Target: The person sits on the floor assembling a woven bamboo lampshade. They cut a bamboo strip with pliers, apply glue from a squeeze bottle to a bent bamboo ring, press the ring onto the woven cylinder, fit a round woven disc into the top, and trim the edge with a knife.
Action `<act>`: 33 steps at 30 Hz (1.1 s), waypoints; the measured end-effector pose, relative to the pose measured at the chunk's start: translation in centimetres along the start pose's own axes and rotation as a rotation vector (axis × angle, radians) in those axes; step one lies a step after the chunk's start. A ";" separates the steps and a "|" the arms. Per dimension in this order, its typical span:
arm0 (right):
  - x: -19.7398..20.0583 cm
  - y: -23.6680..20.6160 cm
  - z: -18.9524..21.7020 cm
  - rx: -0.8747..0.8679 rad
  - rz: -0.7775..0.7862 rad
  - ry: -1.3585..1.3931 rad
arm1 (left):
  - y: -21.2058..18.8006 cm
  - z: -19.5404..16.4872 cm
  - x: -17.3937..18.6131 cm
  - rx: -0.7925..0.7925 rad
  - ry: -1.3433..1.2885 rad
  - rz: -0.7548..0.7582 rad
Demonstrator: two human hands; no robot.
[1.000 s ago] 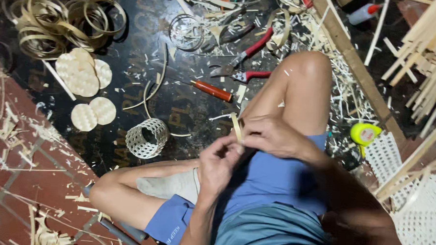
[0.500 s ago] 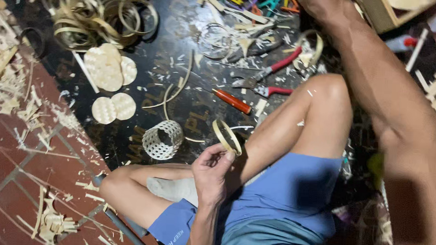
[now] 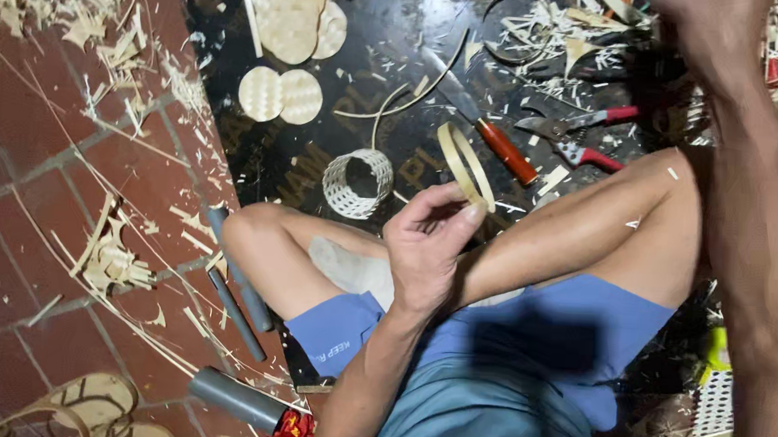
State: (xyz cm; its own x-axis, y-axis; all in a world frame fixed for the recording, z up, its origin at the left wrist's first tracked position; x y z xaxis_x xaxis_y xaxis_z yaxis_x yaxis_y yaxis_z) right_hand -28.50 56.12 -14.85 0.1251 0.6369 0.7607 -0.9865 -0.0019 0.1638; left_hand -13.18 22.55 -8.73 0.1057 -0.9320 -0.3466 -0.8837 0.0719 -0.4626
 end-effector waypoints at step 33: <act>9.4 -22.7 -12.0 -0.273 -0.692 0.126 | -8.0 2.8 -5.6 0.264 -0.016 0.319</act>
State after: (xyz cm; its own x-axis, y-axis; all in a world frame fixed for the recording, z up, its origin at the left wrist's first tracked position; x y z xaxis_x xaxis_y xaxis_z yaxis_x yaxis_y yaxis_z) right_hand -6.15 71.38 -18.96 0.7290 0.5065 0.4604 -0.6802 0.6114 0.4044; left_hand -5.45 28.22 -5.41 -0.1460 -0.8426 -0.5183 -0.7262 0.4471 -0.5222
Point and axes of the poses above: each hand's wrist, its own y-axis towards the middle knuckle, its own x-axis out of the back of the hand, z = x × y, the point moved 5 cm from there along y, towards the middle knuckle, and after that the axes turned 9 degrees about x, right-handed, at the moved point
